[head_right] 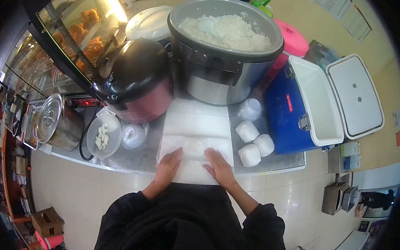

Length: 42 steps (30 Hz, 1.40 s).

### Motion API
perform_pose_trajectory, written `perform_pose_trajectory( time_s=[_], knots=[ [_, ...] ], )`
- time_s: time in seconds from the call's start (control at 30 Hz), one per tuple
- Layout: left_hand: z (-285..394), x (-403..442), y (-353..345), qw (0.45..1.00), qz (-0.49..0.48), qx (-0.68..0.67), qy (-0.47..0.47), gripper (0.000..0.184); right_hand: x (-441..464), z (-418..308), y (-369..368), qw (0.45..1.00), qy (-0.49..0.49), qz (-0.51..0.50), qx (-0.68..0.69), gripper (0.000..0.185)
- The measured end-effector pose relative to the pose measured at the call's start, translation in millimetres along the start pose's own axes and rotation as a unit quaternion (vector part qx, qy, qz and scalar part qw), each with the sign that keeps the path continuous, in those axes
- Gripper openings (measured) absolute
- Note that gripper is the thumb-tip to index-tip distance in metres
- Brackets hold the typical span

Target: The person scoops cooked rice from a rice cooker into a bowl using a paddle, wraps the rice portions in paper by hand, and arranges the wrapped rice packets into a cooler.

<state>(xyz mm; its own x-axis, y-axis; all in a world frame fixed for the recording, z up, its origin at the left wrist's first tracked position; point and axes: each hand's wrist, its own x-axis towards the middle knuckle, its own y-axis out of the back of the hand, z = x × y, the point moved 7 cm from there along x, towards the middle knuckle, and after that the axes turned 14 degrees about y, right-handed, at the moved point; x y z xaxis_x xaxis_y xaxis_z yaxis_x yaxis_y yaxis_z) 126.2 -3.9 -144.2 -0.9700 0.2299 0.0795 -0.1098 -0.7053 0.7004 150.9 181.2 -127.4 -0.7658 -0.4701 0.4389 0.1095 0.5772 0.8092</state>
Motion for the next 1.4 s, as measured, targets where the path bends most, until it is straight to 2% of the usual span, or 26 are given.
perform_pose_trajectory(
  time_s=[0.07, 0.17, 0.27, 0.37, 0.4, 0.47, 0.5, 0.57, 0.67, 0.77, 0.8, 0.87, 0.9, 0.97, 1.07, 1.1, 1.17, 1.27, 1.3, 1.33, 1.37, 1.4],
  knots=[
    [-9, 3, 4, 0.999, 0.001, -0.041, 0.009, 0.038, -3, 7, 4, 0.999, -0.023, 0.027, 0.011, 0.045],
    [-17, 13, 7, 0.998, -0.005, -0.065, 0.003, 0.024, -2, 20, 5, 1.0, 0.019, 0.0, -0.004, 0.036],
    [-29, 34, 8, 0.999, -0.022, -0.043, -0.008, 0.014, 8, 45, 4, 0.99, -0.073, -0.01, 0.116, 0.021],
    [-29, 56, 10, 0.992, -0.058, -0.107, 0.037, 0.011, 21, 76, -6, 0.957, -0.183, -0.067, 0.213, 0.009],
    [-32, 63, 6, 0.992, -0.072, -0.095, 0.046, 0.011, 27, 82, -9, 0.949, -0.184, -0.054, 0.249, 0.008],
    [-42, 76, -4, 0.99, -0.101, -0.072, 0.062, 0.013, 33, 99, -24, 0.932, -0.218, -0.1, 0.273, 0.013],
    [-45, 84, -6, 0.983, -0.124, -0.088, 0.104, 0.013, 38, 104, -29, 0.922, -0.234, -0.122, 0.285, 0.016],
    [-47, 92, -12, 0.961, -0.167, -0.118, 0.188, 0.014, 50, 112, -32, 0.94, -0.235, -0.173, 0.177, 0.022],
    [-24, 96, -1, 0.988, -0.037, 0.097, 0.114, 0.016, 73, 105, -28, 0.956, -0.198, -0.217, 0.003, 0.029],
    [5, 87, 11, 0.984, 0.058, 0.164, 0.036, 0.013, 94, 94, -22, 0.955, -0.141, -0.238, -0.105, 0.032],
    [0, 83, 1, 0.987, 0.038, 0.154, 0.032, 0.011, 97, 91, -22, 0.953, -0.122, -0.247, -0.128, 0.032],
    [-17, 75, -24, 0.991, -0.001, 0.134, 0.025, 0.008, 89, 101, -32, 0.932, -0.187, -0.304, -0.063, 0.029],
    [-16, 71, -20, 0.993, -0.006, 0.108, 0.05, 0.006, 83, 106, -37, 0.917, -0.219, -0.332, -0.03, 0.028],
    [-13, 66, -11, 0.993, -0.016, 0.057, 0.099, 0.004, 75, 105, -36, 0.936, -0.21, -0.277, 0.055, 0.024],
    [-17, 76, -5, 0.99, -0.039, 0.037, 0.134, 0.02, 56, 108, -34, 0.945, -0.222, -0.183, 0.156, 0.021],
    [-15, 82, 0, 0.992, 0.01, 0.071, 0.108, 0.029, 55, 107, -31, 0.944, -0.23, -0.149, 0.185, 0.021],
    [-9, 93, 6, 0.983, 0.105, 0.138, 0.053, 0.045, 60, 101, -22, 0.972, -0.195, -0.105, 0.083, 0.028],
    [18, 113, 12, 0.962, 0.136, 0.226, -0.07, 0.067, 79, 86, -7, 0.991, -0.118, -0.052, -0.034, 0.041],
    [8, 128, 0, 0.976, 0.019, 0.213, -0.044, 0.064, 87, 84, -3, 0.993, -0.088, -0.037, -0.066, 0.046],
    [-5, 141, -15, 0.975, -0.098, 0.198, -0.017, 0.061, 84, 97, -14, 0.991, -0.098, -0.095, -0.014, 0.047],
    [-16, 144, -30, 0.96, -0.212, 0.18, 0.008, 0.058, 78, 110, -24, 0.988, -0.109, -0.105, 0.032, 0.045],
    [-21, 146, -32, 0.959, -0.227, 0.17, -0.001, 0.054, 77, 117, -30, 0.983, -0.119, -0.115, 0.076, 0.043]
  ],
)
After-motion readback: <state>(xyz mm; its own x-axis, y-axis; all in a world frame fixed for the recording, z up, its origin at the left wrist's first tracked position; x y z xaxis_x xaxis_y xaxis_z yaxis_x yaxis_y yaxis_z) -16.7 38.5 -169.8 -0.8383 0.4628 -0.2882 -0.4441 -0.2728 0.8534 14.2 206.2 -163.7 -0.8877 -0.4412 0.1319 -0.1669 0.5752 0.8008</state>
